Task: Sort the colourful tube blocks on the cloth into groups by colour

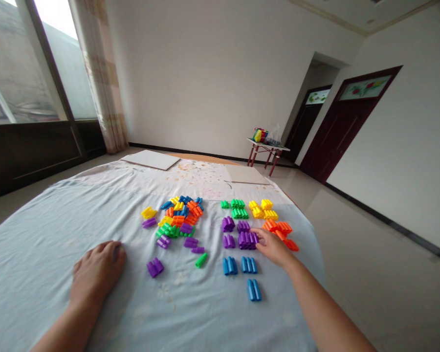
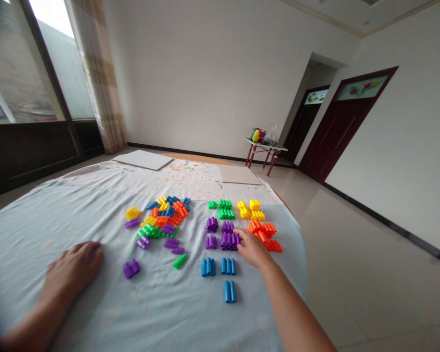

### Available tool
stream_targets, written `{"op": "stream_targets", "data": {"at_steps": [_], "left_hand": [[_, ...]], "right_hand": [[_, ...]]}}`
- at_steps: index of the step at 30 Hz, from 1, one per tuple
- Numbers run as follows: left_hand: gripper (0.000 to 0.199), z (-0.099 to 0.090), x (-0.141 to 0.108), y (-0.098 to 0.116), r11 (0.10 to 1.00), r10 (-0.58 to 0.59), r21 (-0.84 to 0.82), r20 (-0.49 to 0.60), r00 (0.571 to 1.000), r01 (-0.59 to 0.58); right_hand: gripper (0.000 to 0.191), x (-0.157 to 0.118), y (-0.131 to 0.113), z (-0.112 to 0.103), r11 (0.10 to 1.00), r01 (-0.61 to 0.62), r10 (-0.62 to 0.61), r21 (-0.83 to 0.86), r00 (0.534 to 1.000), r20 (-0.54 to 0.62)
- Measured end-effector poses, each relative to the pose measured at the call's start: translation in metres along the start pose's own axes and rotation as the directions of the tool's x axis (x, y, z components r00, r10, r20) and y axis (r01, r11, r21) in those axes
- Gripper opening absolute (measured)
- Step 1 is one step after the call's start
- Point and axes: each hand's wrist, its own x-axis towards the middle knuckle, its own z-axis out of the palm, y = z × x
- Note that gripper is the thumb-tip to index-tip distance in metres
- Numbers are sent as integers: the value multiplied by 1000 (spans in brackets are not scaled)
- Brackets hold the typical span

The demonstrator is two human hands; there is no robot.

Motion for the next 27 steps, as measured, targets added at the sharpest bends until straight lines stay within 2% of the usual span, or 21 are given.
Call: {"op": "stream_targets", "data": {"at_steps": [10,13,16,19,23,27], "left_hand": [[47,2,0,-1,998,18,-57,-45,999,-21],[48,0,-1,1,998,12,-61,-48,999,-15],[49,-4,-4,5,999,4,-53,-32,999,-6],[50,-6,-8,8,999,3,-40,-18,1000,-3],[49,-10,-7,9,999,-11,-40,-5,1000,11],[45,-17,5,15,995,-80,-58,62,995,83]], "right_hand": [[53,-3,-11,0,1000,14,-15,-6,999,-41],[52,-5,-20,-5,996,60,-69,-71,989,-133],[47,-8,-43,-3,986,142,-159,-86,957,-244],[43,-13,-78,16,970,240,-242,-34,945,-221],[39,-18,-125,57,944,325,-321,47,944,-76],[40,-8,-149,90,932,350,-353,95,935,20]]}}
